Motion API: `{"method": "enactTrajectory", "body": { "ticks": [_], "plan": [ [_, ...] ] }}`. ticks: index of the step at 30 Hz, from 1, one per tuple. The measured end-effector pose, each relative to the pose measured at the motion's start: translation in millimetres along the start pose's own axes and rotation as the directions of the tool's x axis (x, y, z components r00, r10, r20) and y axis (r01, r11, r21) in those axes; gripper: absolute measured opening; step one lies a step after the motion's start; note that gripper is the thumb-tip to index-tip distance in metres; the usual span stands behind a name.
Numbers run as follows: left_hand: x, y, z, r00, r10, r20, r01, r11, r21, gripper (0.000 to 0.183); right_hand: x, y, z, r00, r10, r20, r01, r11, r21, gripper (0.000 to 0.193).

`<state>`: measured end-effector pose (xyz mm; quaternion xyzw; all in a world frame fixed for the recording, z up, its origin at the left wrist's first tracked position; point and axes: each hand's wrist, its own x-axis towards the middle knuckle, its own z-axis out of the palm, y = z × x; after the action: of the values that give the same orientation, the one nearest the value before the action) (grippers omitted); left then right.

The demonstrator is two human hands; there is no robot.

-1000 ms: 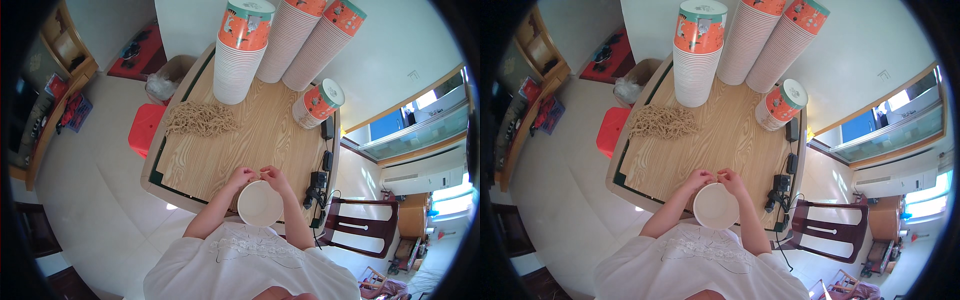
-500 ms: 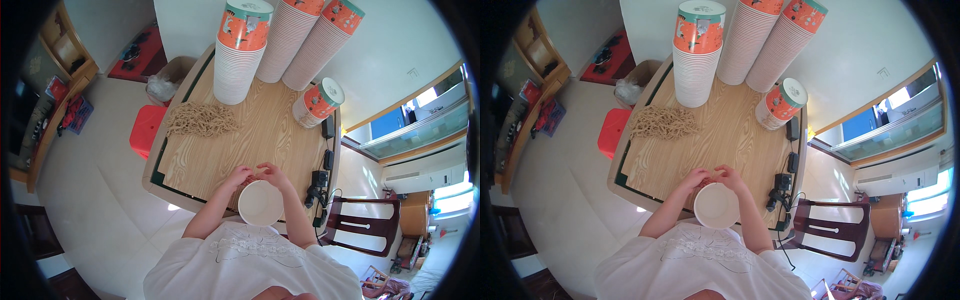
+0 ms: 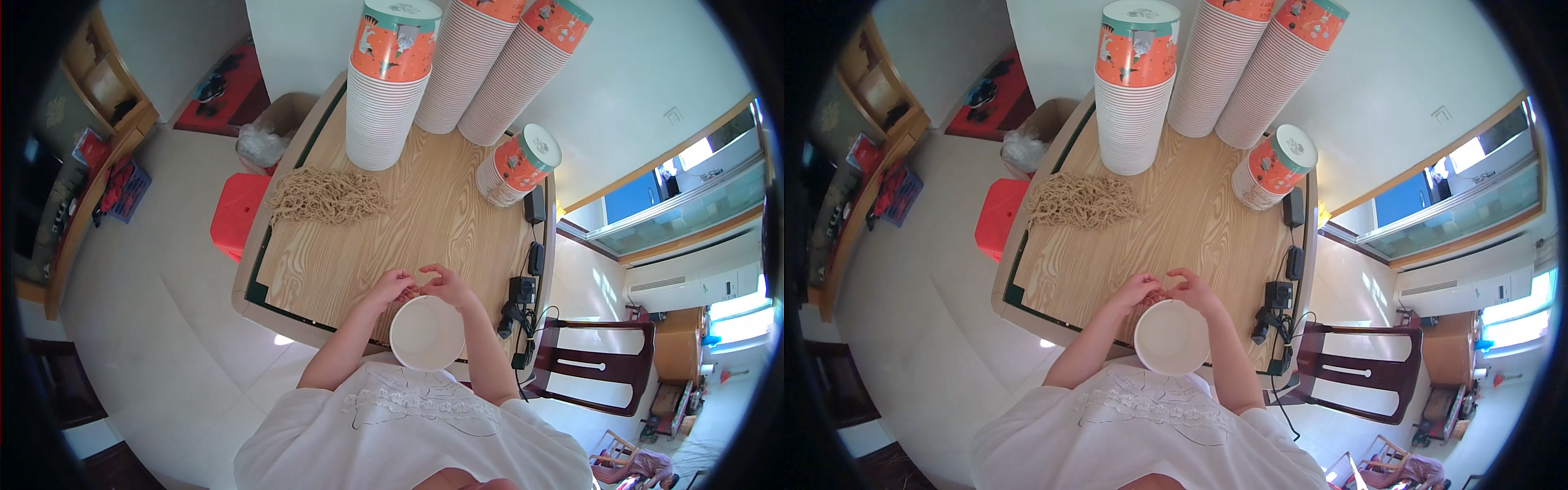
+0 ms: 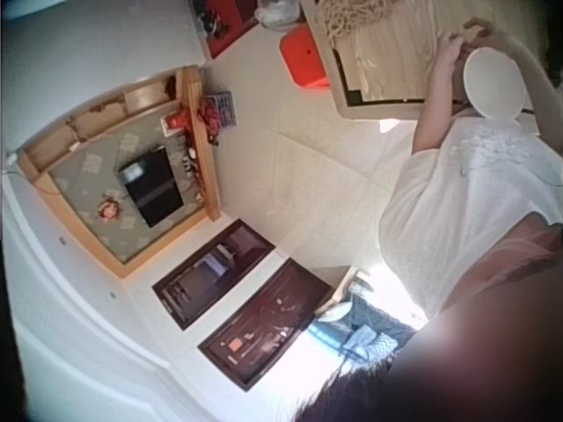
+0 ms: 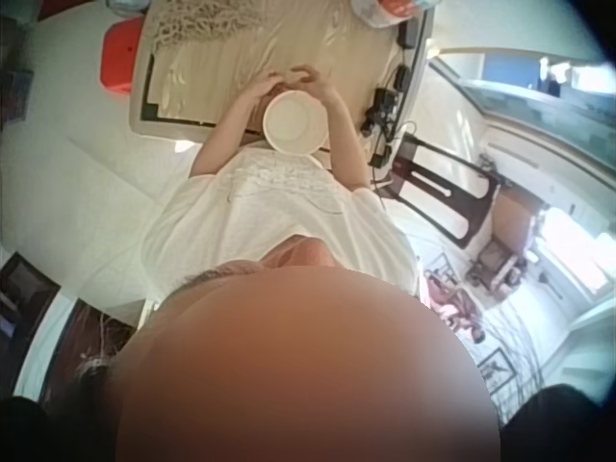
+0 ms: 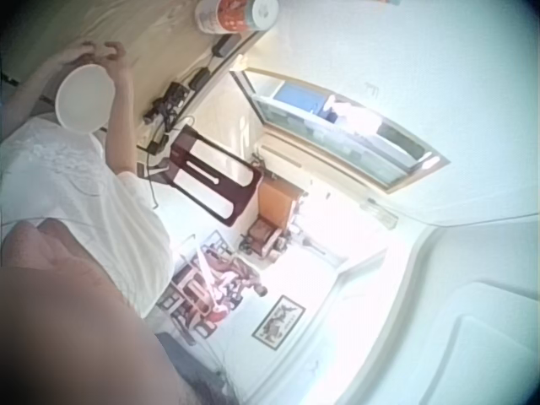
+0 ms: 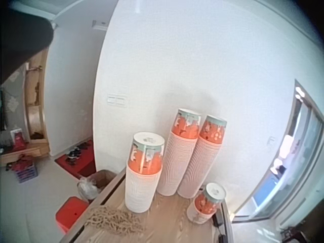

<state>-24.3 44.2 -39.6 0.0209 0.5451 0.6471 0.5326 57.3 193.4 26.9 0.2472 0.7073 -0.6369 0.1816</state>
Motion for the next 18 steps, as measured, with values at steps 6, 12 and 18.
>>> {"method": "enactTrajectory", "body": {
  "ticks": [6, 12, 18],
  "plan": [
    [-5, 2, -1, 0.997, 0.054, 0.05, -0.059, 0.994, 0.093, 0.017, 1, 3, -5, 0.999, 0.018, -0.032, -0.015, 0.996, 0.086, 0.042],
    [-1, 7, 10, 0.951, 0.24, 0.196, -0.277, 0.941, 0.195, 0.02, 4, 12, -10, 1.0, -0.014, -0.015, 0.015, 0.996, 0.089, 0.042],
    [2, 5, 9, 0.962, 0.213, 0.17, -0.257, 0.918, 0.303, 0.012, 2, 14, -11, 1.0, -0.017, -0.025, 0.019, 0.996, 0.088, 0.041]
  ]
}}
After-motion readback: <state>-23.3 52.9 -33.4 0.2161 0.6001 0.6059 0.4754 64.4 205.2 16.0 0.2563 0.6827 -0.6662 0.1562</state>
